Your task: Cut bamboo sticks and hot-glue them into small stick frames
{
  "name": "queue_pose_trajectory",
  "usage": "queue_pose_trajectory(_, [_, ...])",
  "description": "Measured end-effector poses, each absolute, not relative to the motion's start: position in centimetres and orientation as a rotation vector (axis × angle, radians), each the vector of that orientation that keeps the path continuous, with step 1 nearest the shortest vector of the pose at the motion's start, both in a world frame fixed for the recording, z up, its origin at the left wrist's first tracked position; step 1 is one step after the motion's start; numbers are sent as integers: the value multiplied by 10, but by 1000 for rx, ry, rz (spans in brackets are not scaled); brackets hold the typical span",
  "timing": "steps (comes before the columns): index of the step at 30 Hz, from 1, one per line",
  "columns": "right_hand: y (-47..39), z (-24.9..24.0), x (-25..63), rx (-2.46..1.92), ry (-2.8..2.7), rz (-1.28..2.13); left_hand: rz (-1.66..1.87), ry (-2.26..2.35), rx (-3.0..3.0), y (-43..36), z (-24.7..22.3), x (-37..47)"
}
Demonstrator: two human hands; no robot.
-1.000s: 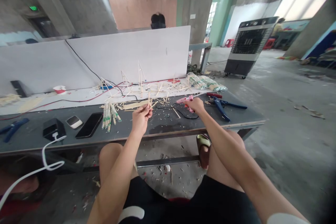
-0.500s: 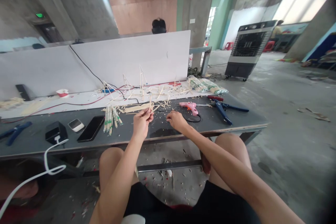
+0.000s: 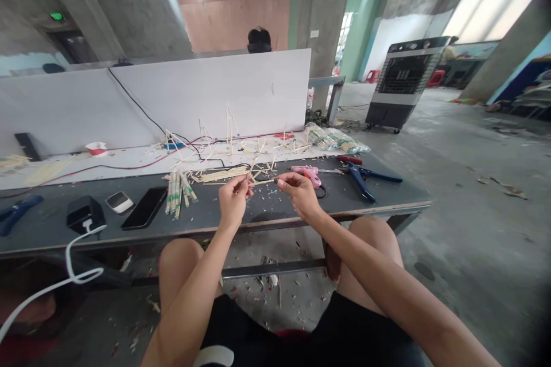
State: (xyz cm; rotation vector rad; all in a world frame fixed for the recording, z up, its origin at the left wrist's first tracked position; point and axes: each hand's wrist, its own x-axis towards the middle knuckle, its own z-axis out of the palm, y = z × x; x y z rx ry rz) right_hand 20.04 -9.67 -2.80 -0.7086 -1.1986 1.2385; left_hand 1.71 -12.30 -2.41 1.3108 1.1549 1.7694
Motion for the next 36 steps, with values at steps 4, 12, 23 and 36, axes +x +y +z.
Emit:
queue_pose_trajectory(4, [-97, -26, 199, -660, -1145, 1301, 1765, 1182, 1332, -121, -26, 17])
queue_pose_trajectory(12, [-95, -32, 200, -651, -1141, 1268, 1754, 1299, 1429, -118, -31, 14])
queue_pose_trajectory(23, [-98, -26, 206, -732, -1289, 1025, 1744, 1375, 1528, -117, -33, 11])
queue_pose_trajectory(36, [-98, -27, 206, -746, -1356, 946, 1748, 1399, 1573, -118, -33, 10])
